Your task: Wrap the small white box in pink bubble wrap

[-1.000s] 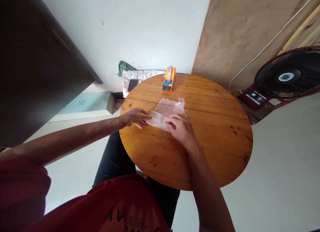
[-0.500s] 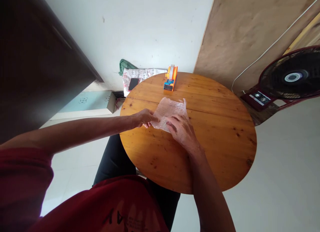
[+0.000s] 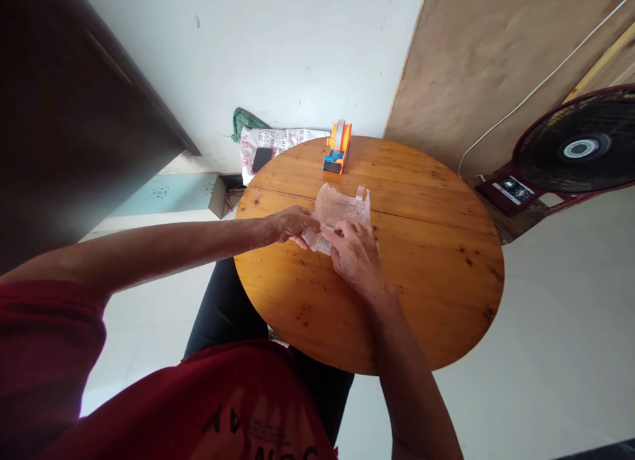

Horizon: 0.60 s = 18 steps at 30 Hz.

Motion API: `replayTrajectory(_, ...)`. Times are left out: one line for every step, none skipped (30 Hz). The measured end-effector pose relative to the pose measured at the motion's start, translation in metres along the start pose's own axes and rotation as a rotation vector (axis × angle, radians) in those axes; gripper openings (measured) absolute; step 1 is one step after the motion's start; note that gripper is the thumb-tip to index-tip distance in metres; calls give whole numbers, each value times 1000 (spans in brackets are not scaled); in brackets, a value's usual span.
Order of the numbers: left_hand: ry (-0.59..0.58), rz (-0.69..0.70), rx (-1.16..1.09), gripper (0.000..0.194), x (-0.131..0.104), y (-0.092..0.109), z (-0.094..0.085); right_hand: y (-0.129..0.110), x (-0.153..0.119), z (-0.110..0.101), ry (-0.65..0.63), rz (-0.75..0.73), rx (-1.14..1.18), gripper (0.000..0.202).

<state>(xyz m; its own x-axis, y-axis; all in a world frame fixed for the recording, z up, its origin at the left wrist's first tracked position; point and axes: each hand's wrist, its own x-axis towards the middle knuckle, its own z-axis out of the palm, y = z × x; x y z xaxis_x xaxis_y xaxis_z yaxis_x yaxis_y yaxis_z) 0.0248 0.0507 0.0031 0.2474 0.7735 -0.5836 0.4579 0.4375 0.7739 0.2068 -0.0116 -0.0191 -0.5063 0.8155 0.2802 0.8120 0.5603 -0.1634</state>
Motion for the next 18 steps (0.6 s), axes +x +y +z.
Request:
replayTrajectory(-2, -10, -31, 5, 1, 1, 0, 0, 0, 0, 3, -3, 2, 40)
replayTrajectory(1, -23, -63, 5, 1, 3, 1, 0, 0, 0, 4, -5, 1, 39)
replayTrajectory(5, -32, -88, 7, 1, 5, 2, 0, 0, 0, 2, -8, 1, 39)
replayTrajectory(9, -33, -92, 9, 0, 8, 3, 0, 0, 0, -1, -4, 4, 37)
replayTrajectory(11, -29, -91, 11, -1, 10, 4, -1, 1, 0, -1, 10, 11, 36)
replayTrajectory(10, -24, -89, 13, -3, 12, 4, -1, 1, 0, 5, 30, 22, 35)
replayTrajectory(12, -17, -85, 14, -4, 14, 5, -2, 2, 1, 18, 52, 35, 34)
replayTrajectory(12, -10, -78, 15, -6, 15, 6, -3, 2, 1, 36, 71, 47, 34)
replayTrajectory(13, -4, -67, 16, -7, 16, 6, -3, 2, 2, 57, 83, 56, 34)
replayTrajectory(12, 3, -52, 16, -8, 17, 7, -4, 2, 3, 79, 91, 61, 35)
replayTrajectory(13, 10, -36, 17, -9, 17, 7, -4, 2, 3, 96, 94, 66, 35)
replayTrajectory(15, 15, -16, 16, -9, 18, 8, -4, 2, 3, 104, 94, 73, 36)
replayTrajectory(18, 16, 13, 16, -10, 18, 8, -4, 2, 4, 109, 97, 80, 37)
replayTrajectory(25, 16, 45, 15, -10, 18, 9, -4, 1, 4, 111, 100, 87, 38)
replayTrajectory(36, 18, 76, 14, -10, 18, 10, -4, 1, 3, 111, 101, 92, 40)
replayTrajectory(44, 25, 101, 14, -10, 19, 11, -3, 1, 3, 109, 102, 96, 41)
replayTrajectory(47, 36, 119, 14, -9, 19, 13, -3, 1, 3, 108, 103, 101, 41)
replayTrajectory(44, 51, 130, 14, -9, 20, 14, -3, 1, 2, 108, 107, 107, 41)
